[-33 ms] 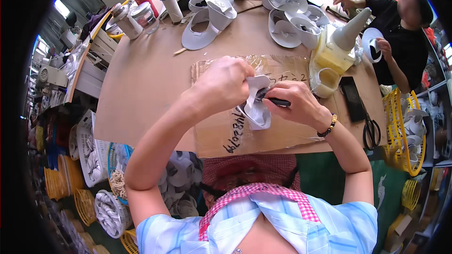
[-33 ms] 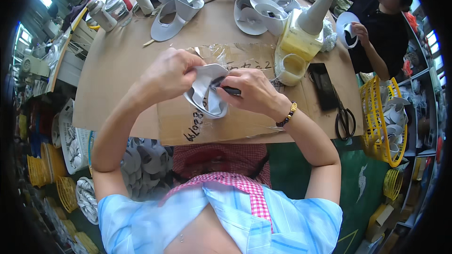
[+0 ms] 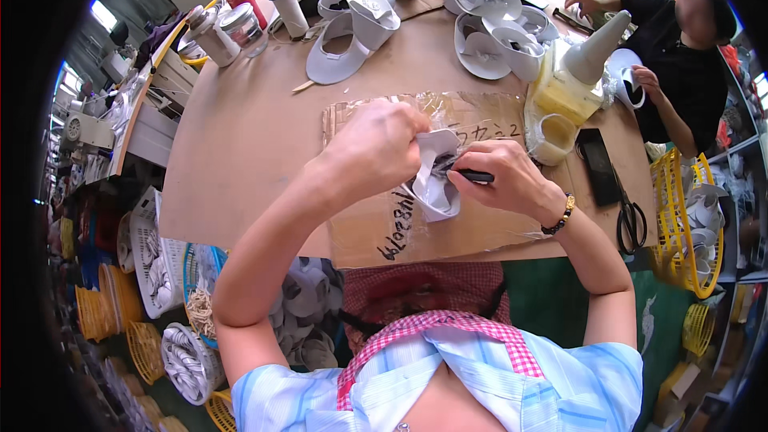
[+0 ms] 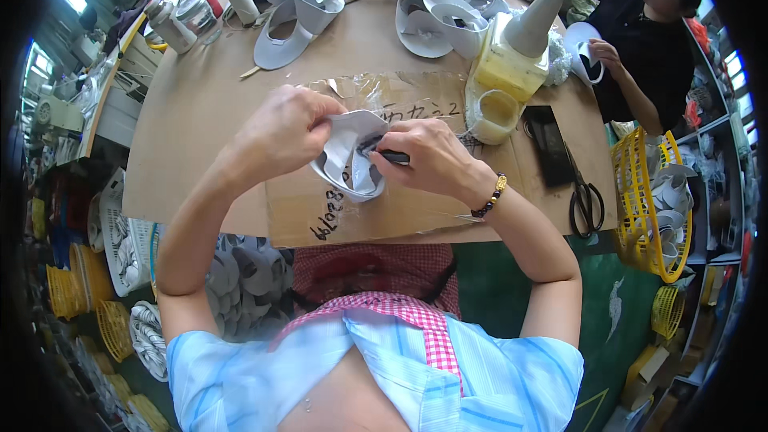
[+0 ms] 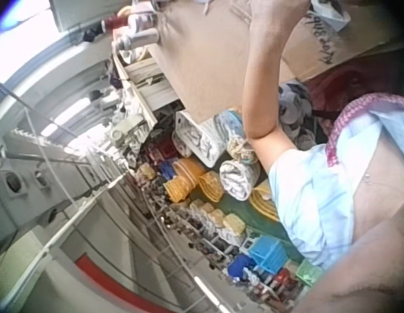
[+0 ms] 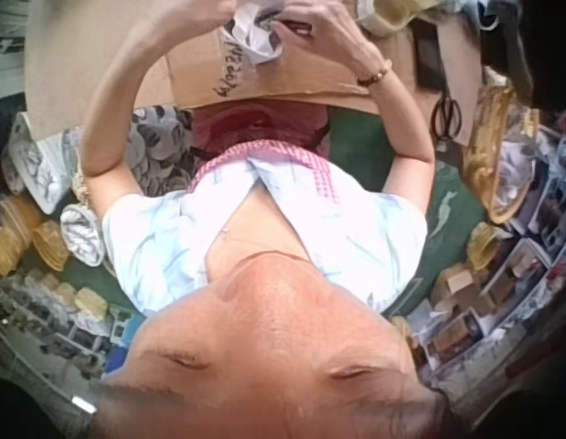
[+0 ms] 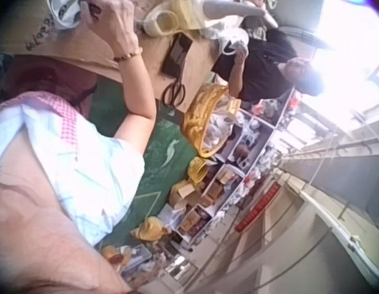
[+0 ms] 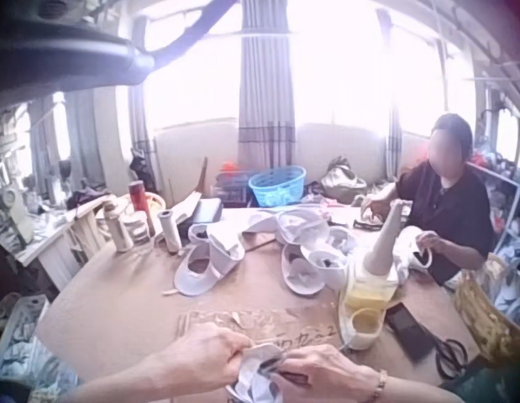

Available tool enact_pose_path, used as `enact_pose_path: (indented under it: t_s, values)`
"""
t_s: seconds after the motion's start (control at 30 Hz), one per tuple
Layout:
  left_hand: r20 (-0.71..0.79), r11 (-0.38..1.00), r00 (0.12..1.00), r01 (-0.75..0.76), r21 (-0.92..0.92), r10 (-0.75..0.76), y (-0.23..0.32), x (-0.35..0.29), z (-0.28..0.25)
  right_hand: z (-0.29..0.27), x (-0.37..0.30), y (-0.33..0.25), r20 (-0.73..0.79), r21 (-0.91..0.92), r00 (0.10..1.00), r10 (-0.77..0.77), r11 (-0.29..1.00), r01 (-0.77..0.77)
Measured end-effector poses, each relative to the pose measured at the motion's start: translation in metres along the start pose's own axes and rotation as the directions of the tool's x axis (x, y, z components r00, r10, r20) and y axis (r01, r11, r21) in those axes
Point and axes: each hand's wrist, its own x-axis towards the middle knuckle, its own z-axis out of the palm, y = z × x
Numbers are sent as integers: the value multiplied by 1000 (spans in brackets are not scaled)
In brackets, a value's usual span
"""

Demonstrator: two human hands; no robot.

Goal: The person dips a brush into glue, applies it along the edges of shoe components, and folds and presses the components together by hand.

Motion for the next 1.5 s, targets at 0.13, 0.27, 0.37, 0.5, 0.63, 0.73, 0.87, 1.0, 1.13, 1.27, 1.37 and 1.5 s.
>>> enact_pose_path:
  t_s: [0.13, 0.27, 0.37, 0.5, 0.63, 0.73, 0.87, 1.0, 1.13, 1.27, 1.37, 1.5]
  values:
    - [-33, 998, 999, 5, -65, -7, 11, -10, 5, -13, -9, -12, -10, 305, 1000, 14, 952, -10]
    - [-19, 990, 999, -35, -137, 33, 15, -13, 15, 8, -12, -9, -52, 255, 998, 20, 967, -6]
    - [-40, 988, 999, 11, -155, -17, 15, -19, 12, 1, -16, -8, -137, 42, 990, 33, 999, -28]
    - [-40, 978, 995, 82, -193, -92, 10, -34, 12, -20, -16, -24, -170, 182, 985, -31, 981, 62]
    - [-29, 955, 985, 160, -249, -172, -3, -47, 9, -53, -18, -32, -191, 325, 980, 53, 946, 12]
    - [-45, 933, 977, 183, -310, -207, -16, -55, 14, -58, -13, -34, -173, 326, 981, 85, 945, -24]
    - [-72, 919, 972, 184, -348, -222, -18, -63, 12, -26, 0, -36, -115, 338, 993, 13, 941, 27]
    - [-86, 927, 971, 184, -327, -223, -4, -79, 10, -11, 1, -43, -14, 352, 1000, -1, 936, 6]
    - [-519, 989, 844, 85, -120, -136, -19, -103, 15, -62, -12, -42, -107, 569, 961, 253, 809, -150]
    - [-631, 954, 757, 33, 298, 171, -29, -118, 32, -83, -40, -8, -572, 265, 715, 401, 916, -302]
    - [-299, 777, 846, -194, 599, 441, -44, -126, 68, -83, -77, 28, -459, -225, 764, 453, 773, -594]
    - [-267, 732, 820, -245, 636, 507, -46, -135, 92, -74, -93, 5, -217, 450, 725, 654, 726, -520]
